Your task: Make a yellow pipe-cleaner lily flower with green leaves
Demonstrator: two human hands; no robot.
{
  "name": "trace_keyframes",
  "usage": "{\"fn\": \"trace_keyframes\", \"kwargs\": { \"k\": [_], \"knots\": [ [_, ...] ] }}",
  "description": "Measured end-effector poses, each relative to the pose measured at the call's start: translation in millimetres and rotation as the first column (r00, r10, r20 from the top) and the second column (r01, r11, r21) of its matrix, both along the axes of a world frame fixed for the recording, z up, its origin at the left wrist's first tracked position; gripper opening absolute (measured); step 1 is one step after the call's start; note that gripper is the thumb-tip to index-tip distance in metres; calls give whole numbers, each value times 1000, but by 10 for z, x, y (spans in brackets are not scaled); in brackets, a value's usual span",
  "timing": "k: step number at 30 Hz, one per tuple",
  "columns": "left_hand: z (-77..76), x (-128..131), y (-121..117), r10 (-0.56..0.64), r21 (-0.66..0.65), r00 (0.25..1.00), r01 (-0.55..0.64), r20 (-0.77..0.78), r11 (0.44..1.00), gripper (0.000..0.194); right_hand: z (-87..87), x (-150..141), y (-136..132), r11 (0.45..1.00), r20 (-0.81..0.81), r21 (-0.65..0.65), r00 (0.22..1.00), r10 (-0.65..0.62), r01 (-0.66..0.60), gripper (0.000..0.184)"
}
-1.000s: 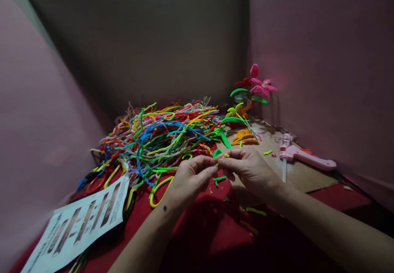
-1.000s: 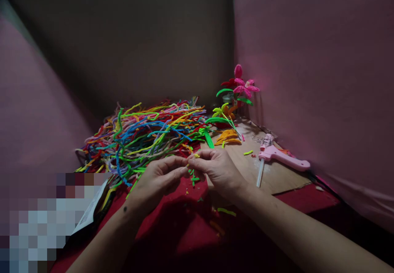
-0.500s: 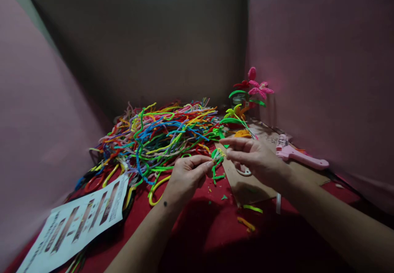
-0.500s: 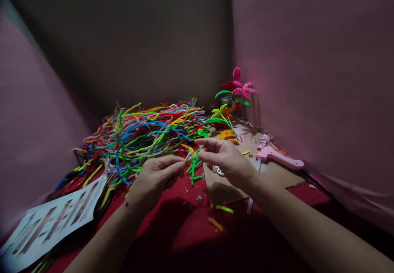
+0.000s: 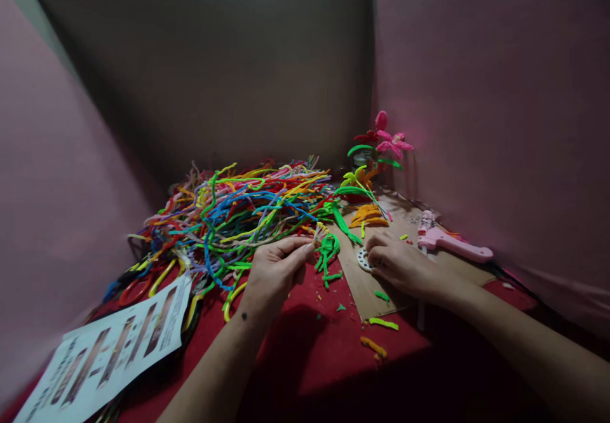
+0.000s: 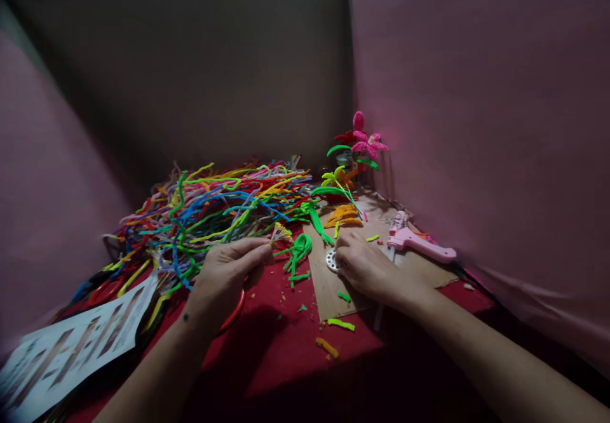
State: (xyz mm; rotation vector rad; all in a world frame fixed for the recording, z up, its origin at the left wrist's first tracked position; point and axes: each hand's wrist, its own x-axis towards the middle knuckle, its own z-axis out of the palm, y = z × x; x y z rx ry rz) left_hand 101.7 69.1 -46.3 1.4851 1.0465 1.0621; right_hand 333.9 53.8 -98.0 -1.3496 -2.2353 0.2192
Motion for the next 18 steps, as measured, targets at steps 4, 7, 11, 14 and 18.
{"fn": "trace_keyframes", "kwargs": {
  "k": [4, 7, 11, 14, 18],
  "knots": [
    [-19, -23, 35, -6, -90, 994, 16, 109, 996, 19, 107, 28, -31, 993, -253, -110, 967, 20, -49, 6],
    [-15, -16, 35, -9, -194, 974, 54, 224, 980, 22, 238, -3, -61, 963, -506, -225, 862, 13, -146, 6],
    [14, 2, 20, -53, -263, 942, 146, 332, 954, 25, 365, -163, -36, 912, -694, -328, 718, -56, -246, 12],
    [20, 8, 24, -76, -264, 919, 189, 386, 946, 28, 404, -319, 6, 911, -723, -327, 687, -71, -250, 16],
    [-20, 20, 61, -26, -254, 901, 150, 434, 956, 19, 414, -494, 31, 884, -766, -339, 640, -61, -322, 19]
  ]
}}
